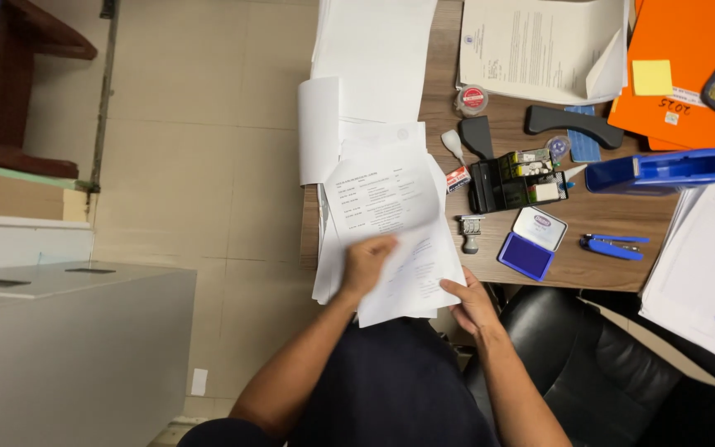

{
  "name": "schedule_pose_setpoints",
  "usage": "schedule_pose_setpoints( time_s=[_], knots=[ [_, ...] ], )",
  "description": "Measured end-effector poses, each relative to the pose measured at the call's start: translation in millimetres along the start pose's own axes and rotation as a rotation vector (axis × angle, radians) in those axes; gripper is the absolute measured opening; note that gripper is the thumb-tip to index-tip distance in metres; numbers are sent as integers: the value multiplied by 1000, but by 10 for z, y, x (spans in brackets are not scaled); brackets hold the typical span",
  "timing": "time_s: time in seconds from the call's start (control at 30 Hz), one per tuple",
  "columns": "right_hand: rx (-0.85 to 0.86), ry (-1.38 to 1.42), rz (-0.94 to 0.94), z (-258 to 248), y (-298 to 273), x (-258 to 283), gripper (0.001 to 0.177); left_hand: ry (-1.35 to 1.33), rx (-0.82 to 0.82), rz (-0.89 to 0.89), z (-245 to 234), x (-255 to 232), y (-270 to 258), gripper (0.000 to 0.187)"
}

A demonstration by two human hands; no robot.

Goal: Manually stamping a series of registration and program sheets with a rubber stamp.

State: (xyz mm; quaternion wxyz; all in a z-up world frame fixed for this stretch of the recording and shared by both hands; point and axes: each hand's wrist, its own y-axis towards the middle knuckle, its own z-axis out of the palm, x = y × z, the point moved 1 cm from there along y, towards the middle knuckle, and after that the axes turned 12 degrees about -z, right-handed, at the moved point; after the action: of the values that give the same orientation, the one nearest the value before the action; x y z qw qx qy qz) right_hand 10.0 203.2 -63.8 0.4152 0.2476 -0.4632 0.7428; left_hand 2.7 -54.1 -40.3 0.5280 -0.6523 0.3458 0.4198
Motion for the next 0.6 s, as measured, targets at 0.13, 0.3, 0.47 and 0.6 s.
schedule_pose_setpoints(
  time_s=[0.13,0.3,0.47,0.6],
  knots=[
    [-88,-201,0,-312,-6,-125,39,-247,-128,311,-1295,-109,606,17],
    [-125,-394,96,-37,-85,80,37,242,-758,137,-2618,-958,790,14],
    [-115,-410,99,-24,36,-32,30,222,-889,247,-3360,-944,1200,19],
    [-124,-302,-4,115,16,81,27,212,-1105,148,-3422,-1541,916,35]
  ],
)
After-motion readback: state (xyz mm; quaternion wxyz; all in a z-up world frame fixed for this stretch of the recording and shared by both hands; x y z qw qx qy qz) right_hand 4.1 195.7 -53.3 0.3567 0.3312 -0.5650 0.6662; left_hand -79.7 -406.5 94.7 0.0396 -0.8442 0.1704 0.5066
